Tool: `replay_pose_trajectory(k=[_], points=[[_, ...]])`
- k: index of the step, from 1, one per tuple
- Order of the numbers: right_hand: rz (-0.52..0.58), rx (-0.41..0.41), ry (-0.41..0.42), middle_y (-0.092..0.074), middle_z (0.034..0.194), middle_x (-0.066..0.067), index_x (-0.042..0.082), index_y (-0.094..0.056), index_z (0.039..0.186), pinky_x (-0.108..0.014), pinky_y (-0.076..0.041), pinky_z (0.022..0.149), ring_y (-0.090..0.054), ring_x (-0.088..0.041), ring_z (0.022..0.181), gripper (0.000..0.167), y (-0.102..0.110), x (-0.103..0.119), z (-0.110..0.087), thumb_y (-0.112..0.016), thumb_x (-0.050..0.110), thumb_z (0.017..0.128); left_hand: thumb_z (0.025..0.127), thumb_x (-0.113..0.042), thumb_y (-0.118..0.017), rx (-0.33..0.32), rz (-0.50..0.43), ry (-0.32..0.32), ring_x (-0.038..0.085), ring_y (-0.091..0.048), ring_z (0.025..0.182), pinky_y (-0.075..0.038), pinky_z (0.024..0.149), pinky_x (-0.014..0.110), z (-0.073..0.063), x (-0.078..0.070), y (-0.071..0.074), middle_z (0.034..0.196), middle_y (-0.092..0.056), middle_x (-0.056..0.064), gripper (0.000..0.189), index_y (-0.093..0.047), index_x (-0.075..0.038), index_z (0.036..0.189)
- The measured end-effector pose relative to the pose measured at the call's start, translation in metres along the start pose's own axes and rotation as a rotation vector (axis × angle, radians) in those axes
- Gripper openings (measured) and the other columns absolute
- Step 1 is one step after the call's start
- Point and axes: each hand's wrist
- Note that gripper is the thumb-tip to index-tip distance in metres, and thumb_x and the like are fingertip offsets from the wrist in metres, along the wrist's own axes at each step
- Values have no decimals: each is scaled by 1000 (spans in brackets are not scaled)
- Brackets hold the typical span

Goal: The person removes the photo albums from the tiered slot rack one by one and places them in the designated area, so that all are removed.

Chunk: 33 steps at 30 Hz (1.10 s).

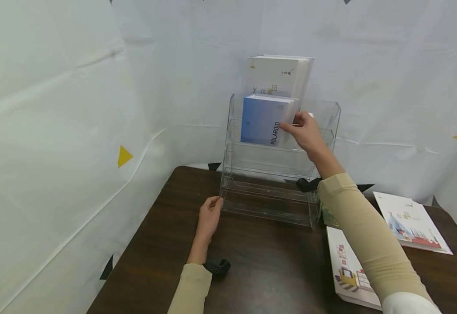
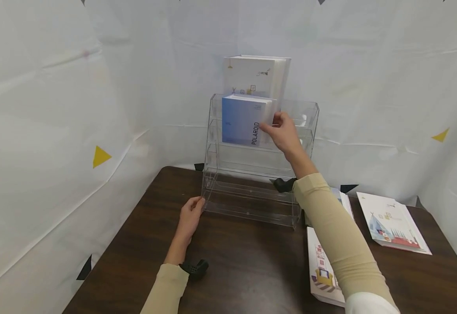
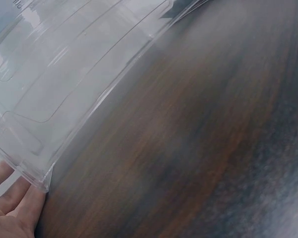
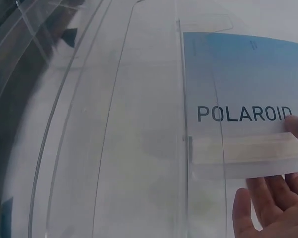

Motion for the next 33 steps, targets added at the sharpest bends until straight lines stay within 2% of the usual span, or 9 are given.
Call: replay_pose_trajectory(k=[4, 8, 14, 20, 24, 33], points=[[24, 32, -20, -56, 157, -24, -2, -40, 153, -50, -41, 125, -55, -34, 144, 63, -1, 1, 2, -70, 28, 106, 110, -47, -60, 0, -6, 3, 31, -60, 138, -49, 116, 57, -1, 0, 1, 146, -64, 12, 49, -63, -13, 146], [46, 56, -7, -55, 159, -22, 5, -38, 161, -53, -40, 126, -54, -34, 148, 66, -2, 1, 5, -70, 26, 107, 110, -45, -60, -4, -8, -4, 32, -60, 137, -49, 115, 58, 0, -1, 2, 146, -64, 13, 49, -63, -11, 145], [35, 67, 50, -60, 155, -18, 16, -49, 160, -55, -41, 125, -57, -29, 143, 58, -3, -3, 8, -70, 29, 107, 111, -45, -59, -15, -2, -7, 33, -60, 138, -49, 115, 58, 1, 1, 2, 146, -64, 13, 49, -63, -12, 146], [62, 56, 61, -62, 152, -18, 12, -52, 157, -52, -45, 122, -61, -22, 134, 56, -2, -7, 11, -71, 27, 107, 111, -47, -59, -11, 13, -11, 33, -60, 137, -51, 113, 58, 0, 2, 0, 147, -63, 14, 50, -63, -11, 146], [27, 58, 65, -63, 152, -17, 13, -51, 158, -49, -47, 118, -62, -19, 131, 57, 1, -5, 13, -71, 29, 107, 110, -47, -59, -16, 12, -21, 33, -60, 136, -51, 112, 57, 0, 2, -3, 146, -64, 14, 51, -63, -9, 144], [-41, 51, 72, -60, 154, -21, 10, -50, 158, -55, -48, 118, -60, -33, 141, 58, 14, 6, 5, -69, 29, 108, 110, -45, -61, 10, 1, -22, 32, -61, 135, -52, 113, 55, 0, 2, -15, 143, -66, 14, 49, -64, -10, 143]])
Point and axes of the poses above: each hand's wrist, its own z-axis towards the middle knuckle, its own y-axis out of the back of the hand, x = y × z
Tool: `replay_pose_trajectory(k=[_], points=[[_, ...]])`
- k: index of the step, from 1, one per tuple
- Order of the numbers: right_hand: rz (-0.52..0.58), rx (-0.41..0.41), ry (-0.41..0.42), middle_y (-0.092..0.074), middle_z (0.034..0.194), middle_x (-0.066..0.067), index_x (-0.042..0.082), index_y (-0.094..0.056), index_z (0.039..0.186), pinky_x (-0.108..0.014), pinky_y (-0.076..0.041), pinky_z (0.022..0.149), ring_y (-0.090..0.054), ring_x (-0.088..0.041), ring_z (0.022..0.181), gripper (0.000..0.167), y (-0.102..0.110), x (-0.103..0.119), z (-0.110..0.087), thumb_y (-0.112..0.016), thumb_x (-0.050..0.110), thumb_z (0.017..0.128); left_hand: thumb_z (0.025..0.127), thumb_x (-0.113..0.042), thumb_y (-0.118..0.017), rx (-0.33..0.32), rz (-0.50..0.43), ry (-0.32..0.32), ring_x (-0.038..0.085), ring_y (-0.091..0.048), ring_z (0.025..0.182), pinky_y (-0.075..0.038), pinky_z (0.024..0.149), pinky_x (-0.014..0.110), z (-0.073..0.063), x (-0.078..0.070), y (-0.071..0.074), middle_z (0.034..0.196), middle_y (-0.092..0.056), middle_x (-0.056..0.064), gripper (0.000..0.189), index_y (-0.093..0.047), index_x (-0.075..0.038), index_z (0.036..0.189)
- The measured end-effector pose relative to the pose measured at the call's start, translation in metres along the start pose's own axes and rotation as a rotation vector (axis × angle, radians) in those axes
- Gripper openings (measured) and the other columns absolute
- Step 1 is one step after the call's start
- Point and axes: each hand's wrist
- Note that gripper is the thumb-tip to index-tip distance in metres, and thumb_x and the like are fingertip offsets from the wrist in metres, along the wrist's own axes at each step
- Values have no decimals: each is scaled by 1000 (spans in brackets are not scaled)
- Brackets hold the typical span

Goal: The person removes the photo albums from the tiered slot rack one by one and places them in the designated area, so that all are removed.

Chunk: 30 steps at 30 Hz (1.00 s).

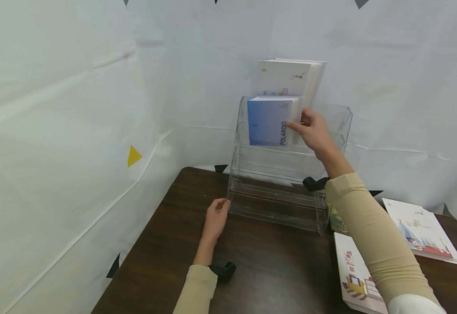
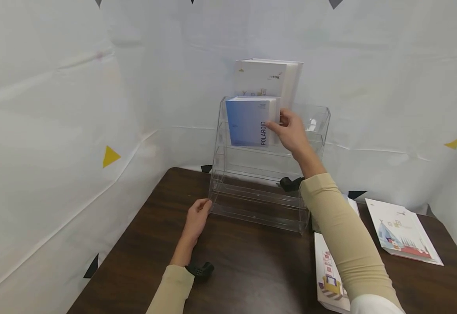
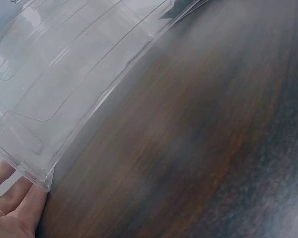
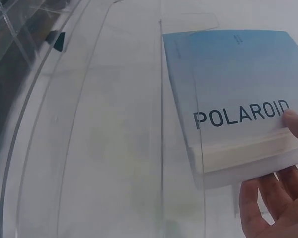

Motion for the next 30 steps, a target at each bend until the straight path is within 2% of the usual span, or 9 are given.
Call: replay_pose_trajectory(k=[8, 12, 16, 24, 30], points=[[-22, -42, 24, -62, 153, -20, 12, -52, 157, -52, -50, 114, -63, -26, 135, 56, 16, 7, -5, -70, 30, 107, 110, -43, -60, 13, -1, -1, 32, -61, 135, -51, 113, 56, -3, -3, -9, 143, -66, 14, 47, -64, -9, 143], [-23, -57, 47, -64, 152, -16, 16, -53, 158, -48, -50, 115, -65, -20, 132, 56, 24, 19, -7, -71, 32, 107, 110, -43, -60, 3, 7, -4, 31, -62, 135, -51, 113, 55, -2, -4, -8, 142, -67, 12, 46, -65, -10, 141], [-40, -106, 74, -66, 148, -11, 18, -55, 155, -44, -49, 113, -65, -14, 128, 53, 35, 32, -18, -72, 32, 106, 110, -43, -61, -7, 25, -10, 30, -62, 134, -52, 113, 54, 0, -5, -9, 140, -68, 12, 44, -66, -11, 140], [-53, -170, 124, -65, 146, -4, 23, -56, 154, -46, -48, 115, -65, -9, 126, 52, 62, 43, -56, -72, 33, 106, 110, -41, -60, -7, 21, -7, 32, -62, 134, -51, 113, 55, 3, -3, -9, 141, -67, 14, 44, -66, -10, 140], [-88, -215, 140, -64, 149, 1, 24, -54, 157, -36, -50, 112, -63, -7, 133, 52, 88, 30, -100, -69, 30, 108, 111, -42, -59, 2, 32, -19, 33, -62, 134, -51, 113, 56, 5, -1, -9, 142, -66, 15, 45, -65, -9, 141]])
Point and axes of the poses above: each hand's wrist, its own z-axis towards the middle knuckle, its own y-axis out of the back of the hand, x = y × z
